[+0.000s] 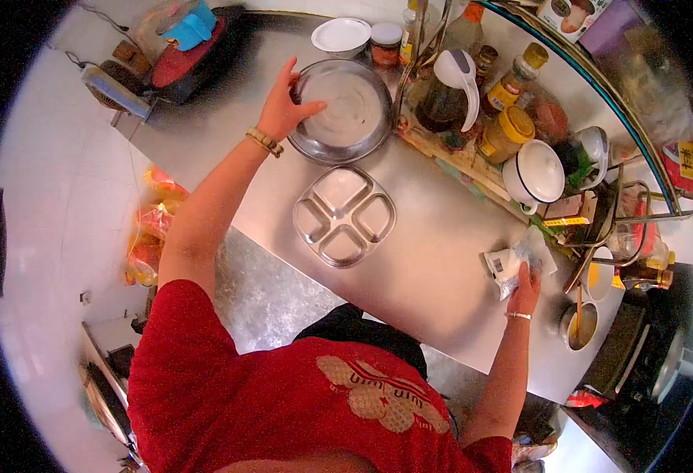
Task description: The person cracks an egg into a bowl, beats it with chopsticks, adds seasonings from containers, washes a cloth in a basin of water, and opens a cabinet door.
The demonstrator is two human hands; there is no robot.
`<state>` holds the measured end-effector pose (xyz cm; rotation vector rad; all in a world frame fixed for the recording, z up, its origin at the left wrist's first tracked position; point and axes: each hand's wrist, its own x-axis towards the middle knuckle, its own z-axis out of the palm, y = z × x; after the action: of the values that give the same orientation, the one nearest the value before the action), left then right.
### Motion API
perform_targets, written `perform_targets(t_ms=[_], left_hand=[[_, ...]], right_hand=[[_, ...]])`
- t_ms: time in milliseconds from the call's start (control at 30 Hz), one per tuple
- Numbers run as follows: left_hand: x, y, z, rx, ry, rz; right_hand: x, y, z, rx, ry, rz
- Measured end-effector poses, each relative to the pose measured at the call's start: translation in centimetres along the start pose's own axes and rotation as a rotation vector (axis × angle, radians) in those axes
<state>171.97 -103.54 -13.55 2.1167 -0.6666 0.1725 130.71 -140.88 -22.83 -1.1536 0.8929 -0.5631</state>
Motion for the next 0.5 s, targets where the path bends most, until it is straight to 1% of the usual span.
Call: perform_targets(t_ms=[133,200,333,433,500], left_hand=[[-1.7,0.8,0.1,-0.016,0.057,0.041],[-2.3,0.8,0.0,-0.054,0.084,-0.012],[-4.5,1.1,-0.2,-0.102,0.081,-0.046],[-6.2,1.2,0.1,-0.157,0.108,-0.104],[-6.8,1.0,0.6,-0.177,0.118,-0.152]], right_hand=[[-0.2,0.0,0.1,-0.011,0.002,-0.018],[-0.2,-0.3,0.1,-0.014,-0.024,0.007],[0.2,0.3,-0.3,-0.027,-0.029,0.004],[0.1,0.5,-0.3,-0.024,-0.013,0.000],[-0.1,0.3,0.0,-0.088,0.035,-0.022]])
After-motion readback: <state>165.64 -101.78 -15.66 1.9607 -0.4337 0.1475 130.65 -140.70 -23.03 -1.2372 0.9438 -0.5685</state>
